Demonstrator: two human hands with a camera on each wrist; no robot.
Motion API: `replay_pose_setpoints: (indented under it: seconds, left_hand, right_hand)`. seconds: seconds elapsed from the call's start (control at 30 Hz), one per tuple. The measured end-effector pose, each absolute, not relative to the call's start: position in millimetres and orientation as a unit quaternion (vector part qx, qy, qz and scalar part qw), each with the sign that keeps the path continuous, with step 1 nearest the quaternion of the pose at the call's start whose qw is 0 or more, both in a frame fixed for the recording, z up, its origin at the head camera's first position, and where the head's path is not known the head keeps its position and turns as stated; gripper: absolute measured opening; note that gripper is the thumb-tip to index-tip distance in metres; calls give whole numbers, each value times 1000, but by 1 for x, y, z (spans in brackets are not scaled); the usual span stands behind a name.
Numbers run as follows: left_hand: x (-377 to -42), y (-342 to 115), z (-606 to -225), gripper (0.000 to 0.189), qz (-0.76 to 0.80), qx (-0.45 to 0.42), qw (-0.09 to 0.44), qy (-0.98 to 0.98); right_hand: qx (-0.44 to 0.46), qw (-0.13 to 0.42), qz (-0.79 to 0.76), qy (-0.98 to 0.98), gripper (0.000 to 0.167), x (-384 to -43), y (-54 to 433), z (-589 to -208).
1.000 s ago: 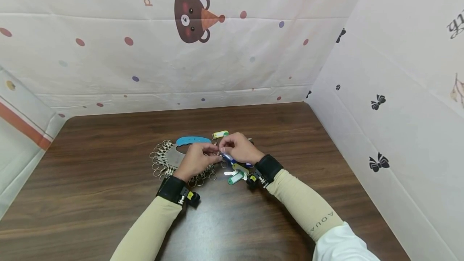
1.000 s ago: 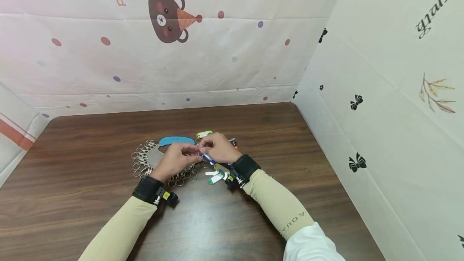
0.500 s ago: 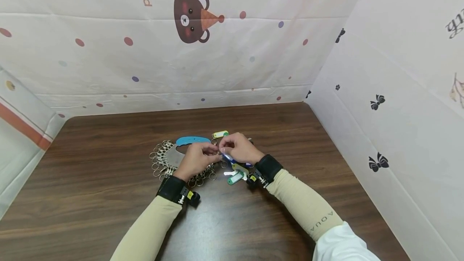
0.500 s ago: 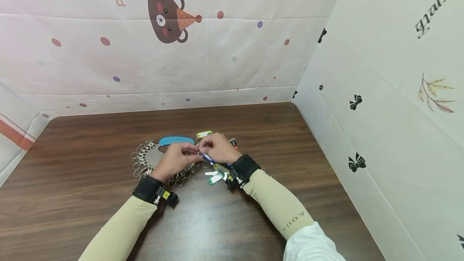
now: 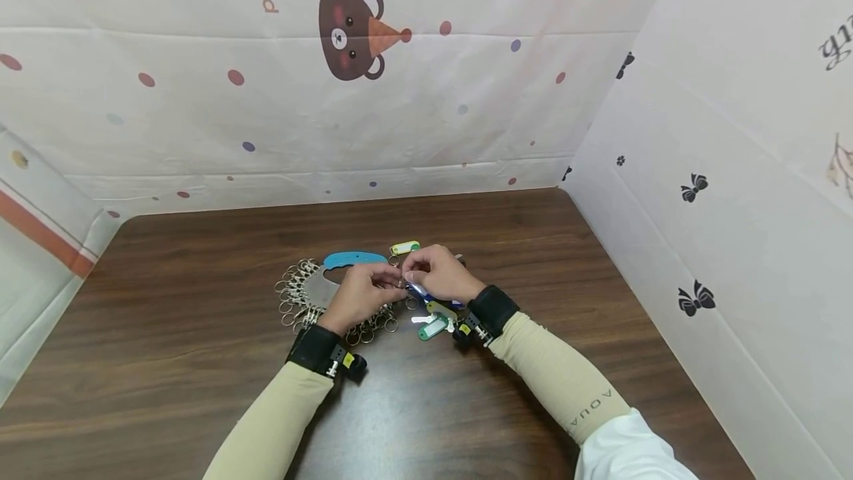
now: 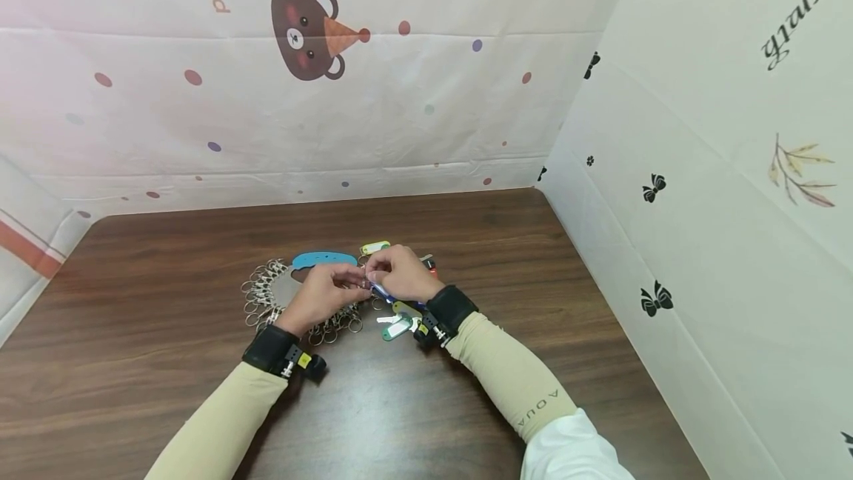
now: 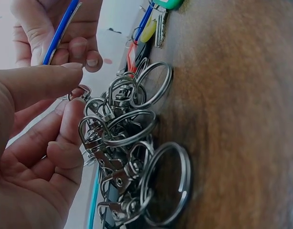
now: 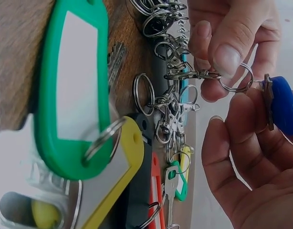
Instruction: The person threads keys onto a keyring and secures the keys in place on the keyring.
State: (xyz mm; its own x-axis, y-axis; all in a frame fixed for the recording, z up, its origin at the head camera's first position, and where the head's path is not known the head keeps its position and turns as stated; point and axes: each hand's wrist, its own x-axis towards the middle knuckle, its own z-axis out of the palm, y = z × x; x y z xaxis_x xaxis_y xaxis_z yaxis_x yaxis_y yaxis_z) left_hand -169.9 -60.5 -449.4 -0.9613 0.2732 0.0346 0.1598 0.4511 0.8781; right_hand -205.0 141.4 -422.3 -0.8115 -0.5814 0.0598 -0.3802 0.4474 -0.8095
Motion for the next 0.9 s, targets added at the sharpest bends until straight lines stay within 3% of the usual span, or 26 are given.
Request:
replay_pose_setpoints:
  seconds: [0.9]
  left_hand:
    - [-169, -61, -446, 32, 493, 133, 58, 858]
  right_hand:
    - [-290, 112, -441, 842, 13, -205, 142, -423]
